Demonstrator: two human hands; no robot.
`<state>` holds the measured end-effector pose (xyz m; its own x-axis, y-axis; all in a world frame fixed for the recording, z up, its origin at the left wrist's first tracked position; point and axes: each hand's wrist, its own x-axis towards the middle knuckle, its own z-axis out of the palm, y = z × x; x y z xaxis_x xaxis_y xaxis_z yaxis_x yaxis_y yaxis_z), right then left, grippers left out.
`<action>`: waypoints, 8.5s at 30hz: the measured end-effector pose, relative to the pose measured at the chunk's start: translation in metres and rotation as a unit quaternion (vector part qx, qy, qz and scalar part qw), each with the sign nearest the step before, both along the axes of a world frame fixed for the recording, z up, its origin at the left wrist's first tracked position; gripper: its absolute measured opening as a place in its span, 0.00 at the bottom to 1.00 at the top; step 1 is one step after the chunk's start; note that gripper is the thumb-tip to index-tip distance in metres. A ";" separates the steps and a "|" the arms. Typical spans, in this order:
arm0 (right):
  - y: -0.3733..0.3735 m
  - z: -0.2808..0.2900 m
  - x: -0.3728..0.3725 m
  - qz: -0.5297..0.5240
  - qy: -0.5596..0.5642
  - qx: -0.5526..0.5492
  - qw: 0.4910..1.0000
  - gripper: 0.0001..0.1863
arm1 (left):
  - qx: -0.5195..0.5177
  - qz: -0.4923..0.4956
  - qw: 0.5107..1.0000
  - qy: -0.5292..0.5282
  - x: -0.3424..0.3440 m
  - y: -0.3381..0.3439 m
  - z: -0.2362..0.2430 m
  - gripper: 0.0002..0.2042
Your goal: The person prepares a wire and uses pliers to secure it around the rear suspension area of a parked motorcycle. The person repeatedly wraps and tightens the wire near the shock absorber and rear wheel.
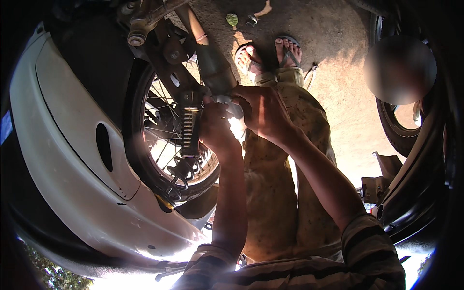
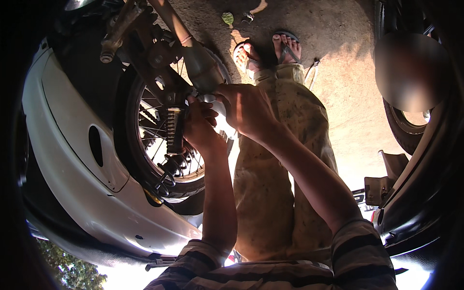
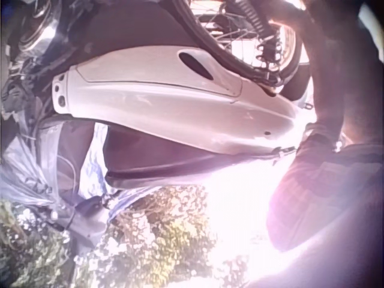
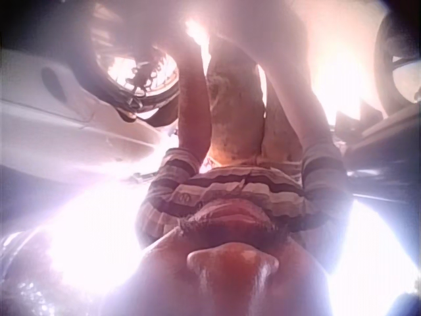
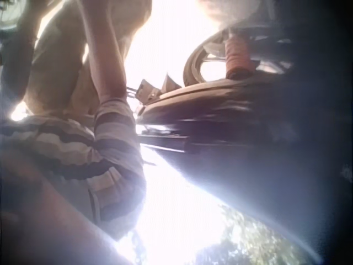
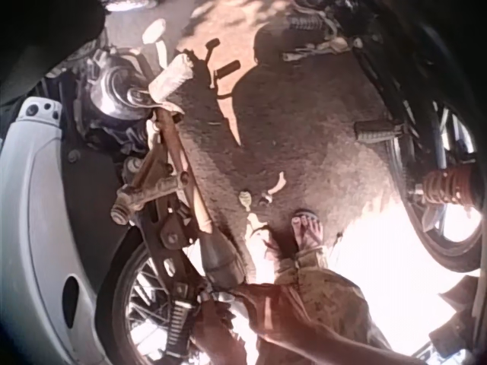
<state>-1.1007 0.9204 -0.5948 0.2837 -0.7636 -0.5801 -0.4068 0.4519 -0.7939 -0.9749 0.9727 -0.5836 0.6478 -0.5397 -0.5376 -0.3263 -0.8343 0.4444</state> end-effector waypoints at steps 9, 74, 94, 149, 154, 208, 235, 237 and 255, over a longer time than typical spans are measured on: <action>0.022 0.007 0.027 -0.099 0.019 0.054 0.993 0.07 | -0.093 0.250 0.951 0.155 0.003 -0.005 -0.003 0.07; -0.148 0.003 0.160 0.668 0.016 -0.406 0.624 0.06 | 0.008 0.343 0.937 0.070 -0.062 -0.042 0.038 0.18; -0.168 -0.015 0.134 0.626 -0.047 -0.428 0.651 0.07 | -0.183 0.685 0.526 0.469 -0.070 -0.045 0.001 0.13; -0.089 0.072 -0.014 -0.060 0.112 -0.267 0.955 0.14 | -0.313 0.516 0.500 0.621 -0.079 -0.057 0.006 0.30; 0.029 -0.081 -0.193 -0.356 0.222 0.199 0.886 0.18 | -0.141 0.401 0.701 0.573 -0.086 0.008 0.032 0.29; -0.127 0.047 -0.008 0.440 0.119 0.007 0.890 0.28 | -0.112 0.031 0.993 -0.018 0.041 -0.101 0.040 0.11; -0.192 0.054 0.034 0.593 0.186 0.134 0.772 0.17 | -0.066 -0.009 0.996 -0.067 0.059 -0.095 -0.002 0.20; -0.199 0.049 0.032 0.632 0.233 0.079 0.735 0.17 | -0.077 -0.015 0.996 -0.045 0.051 -0.102 -0.001 0.18; -0.193 0.062 0.025 0.572 0.137 0.148 0.795 0.24 | -0.035 0.021 0.999 -0.021 0.056 -0.103 0.037 0.14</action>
<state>-1.0759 0.7276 -0.5324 0.5259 0.0843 -0.8464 -0.8257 -0.1881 -0.5318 -0.9188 0.8699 -0.5466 0.6922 -0.5468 -0.4711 -0.3119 -0.8152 0.4880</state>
